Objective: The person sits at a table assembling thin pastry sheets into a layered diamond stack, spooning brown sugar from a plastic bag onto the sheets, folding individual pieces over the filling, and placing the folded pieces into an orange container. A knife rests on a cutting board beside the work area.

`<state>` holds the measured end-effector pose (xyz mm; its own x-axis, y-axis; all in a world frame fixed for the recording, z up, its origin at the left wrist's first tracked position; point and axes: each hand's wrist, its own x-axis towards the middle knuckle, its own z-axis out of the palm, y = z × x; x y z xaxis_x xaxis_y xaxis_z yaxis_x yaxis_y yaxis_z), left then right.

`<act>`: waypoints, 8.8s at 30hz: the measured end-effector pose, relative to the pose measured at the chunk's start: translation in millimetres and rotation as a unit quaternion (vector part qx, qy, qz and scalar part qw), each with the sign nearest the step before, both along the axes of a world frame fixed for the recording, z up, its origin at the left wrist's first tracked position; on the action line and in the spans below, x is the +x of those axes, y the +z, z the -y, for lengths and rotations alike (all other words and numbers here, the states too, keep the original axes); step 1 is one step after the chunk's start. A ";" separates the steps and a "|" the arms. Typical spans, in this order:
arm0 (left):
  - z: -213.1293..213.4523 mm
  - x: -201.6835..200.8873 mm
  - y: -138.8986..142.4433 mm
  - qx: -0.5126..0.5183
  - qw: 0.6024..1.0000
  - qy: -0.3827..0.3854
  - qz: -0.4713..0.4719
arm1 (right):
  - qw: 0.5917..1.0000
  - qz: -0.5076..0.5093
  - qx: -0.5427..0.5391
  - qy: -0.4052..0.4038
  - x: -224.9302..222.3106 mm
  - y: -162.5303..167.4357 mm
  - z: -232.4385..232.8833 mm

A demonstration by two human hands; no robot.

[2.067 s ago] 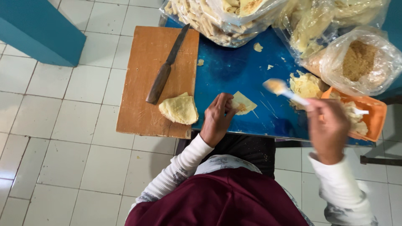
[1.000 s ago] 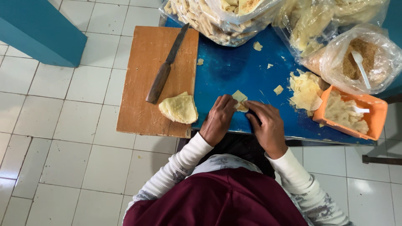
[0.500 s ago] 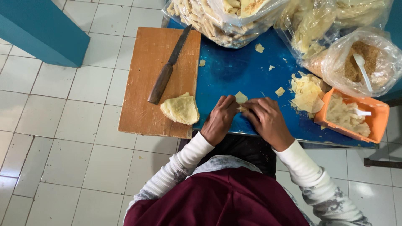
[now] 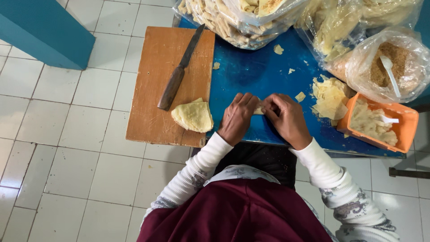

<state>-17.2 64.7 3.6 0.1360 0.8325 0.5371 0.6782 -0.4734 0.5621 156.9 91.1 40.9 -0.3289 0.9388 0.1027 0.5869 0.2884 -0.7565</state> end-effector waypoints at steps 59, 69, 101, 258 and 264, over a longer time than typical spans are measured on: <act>5.9 2.6 15.9 0.024 0.996 0.088 -0.016 | 0.925 0.160 0.340 0.057 -1.5 -4.9 12.8; 35.7 4.8 42.9 0.010 0.995 0.075 0.060 | 0.898 0.203 0.386 0.058 -5.4 -3.6 2.2; 84.6 -72.2 29.5 -0.059 0.926 0.358 0.106 | 0.889 -0.283 -0.306 0.191 15.0 40.0 -43.3; 18.2 14.3 -26.2 -0.179 0.731 -0.180 0.634 | 0.962 -0.024 0.270 -0.024 -30.9 40.6 32.0; 18.4 14.9 -21.9 -0.175 0.747 -0.157 0.621 | 0.972 -0.067 0.222 -0.038 -29.5 30.4 26.6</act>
